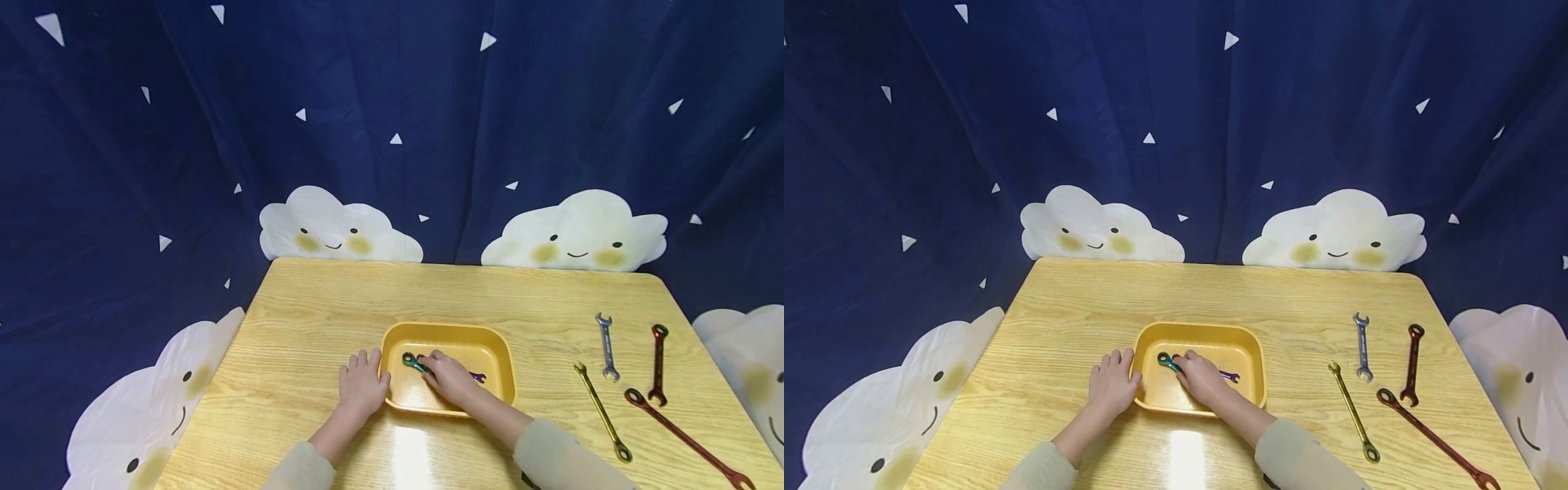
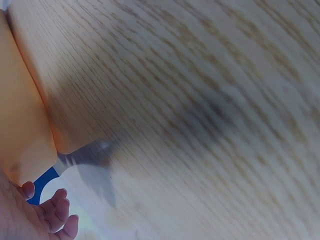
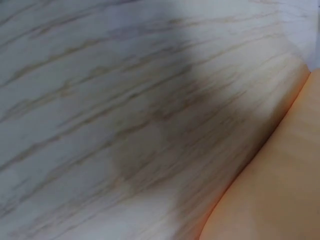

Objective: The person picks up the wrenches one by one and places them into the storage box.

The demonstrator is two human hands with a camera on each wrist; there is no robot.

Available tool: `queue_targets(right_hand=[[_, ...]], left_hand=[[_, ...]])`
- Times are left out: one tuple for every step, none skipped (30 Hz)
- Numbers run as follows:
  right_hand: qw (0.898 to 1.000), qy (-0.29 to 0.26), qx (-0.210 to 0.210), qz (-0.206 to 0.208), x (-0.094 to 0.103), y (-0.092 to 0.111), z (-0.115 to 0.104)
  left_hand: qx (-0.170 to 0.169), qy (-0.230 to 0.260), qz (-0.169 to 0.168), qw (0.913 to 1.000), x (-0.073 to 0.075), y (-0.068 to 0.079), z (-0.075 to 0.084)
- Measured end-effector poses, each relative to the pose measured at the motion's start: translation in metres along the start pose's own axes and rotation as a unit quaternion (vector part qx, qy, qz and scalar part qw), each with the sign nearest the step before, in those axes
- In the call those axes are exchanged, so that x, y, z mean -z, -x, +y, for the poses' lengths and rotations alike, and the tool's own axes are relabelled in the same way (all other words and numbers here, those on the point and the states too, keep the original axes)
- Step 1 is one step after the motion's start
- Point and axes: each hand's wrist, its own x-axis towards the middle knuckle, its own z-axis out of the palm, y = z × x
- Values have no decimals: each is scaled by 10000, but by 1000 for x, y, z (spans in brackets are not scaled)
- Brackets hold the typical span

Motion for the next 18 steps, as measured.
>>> queue_targets(right_hand=[[10000,21,38,-7,0,0,0],[10000,21,72,-12,0,0,0],[10000,27,92,-16,-1,-1,0],[9999,32,124,-14,-1,-1,0],[9999,45,157,-8,-1,-1,1],[9998,68,188,1,-1,0,1],[9997,88,218,8,-2,0,1],[9996,110,251,18,-1,0,1],[9995,150,279,24,-1,0,1],[9994,177,305,27,-1,-1,2],[9993,213,320,22,-1,-1,2],[9992,249,320,8,-1,-1,1],[9991,275,319,-2,0,-1,1],[9990,312,319,-12,0,-1,1],[9989,349,310,-35,0,-1,0],[9988,376,310,-42,-1,-1,0],[9987,410,314,-40,-1,-1,0],[9985,454,318,-29,-1,-1,0]], left_hand=[[2,2,-7,10000,0,0,0],[2,10,-6,10000,0,0,0],[1,13,5,10000,0,0,0],[-2,6,21,10000,0,1,0],[-10,3,46,10000,0,1,0],[-16,-8,71,10000,-1,1,0],[-22,-13,97,10000,-1,1,0],[-33,-17,132,9999,-2,1,0],[-38,-32,157,9999,-2,1,-1],[-45,-37,179,9998,-3,0,-1],[-49,-51,187,9998,-3,0,-1],[-46,-64,187,9998,-3,0,-1],[-46,-75,179,9998,-4,0,-1],[-54,-95,223,9997,-4,0,-2],[-56,-94,221,9997,-5,0,-2],[-61,-101,222,9997,-5,0,-2],[-65,-111,218,9997,-5,0,-2],[-69,-120,219,9997,-5,0,-2]])
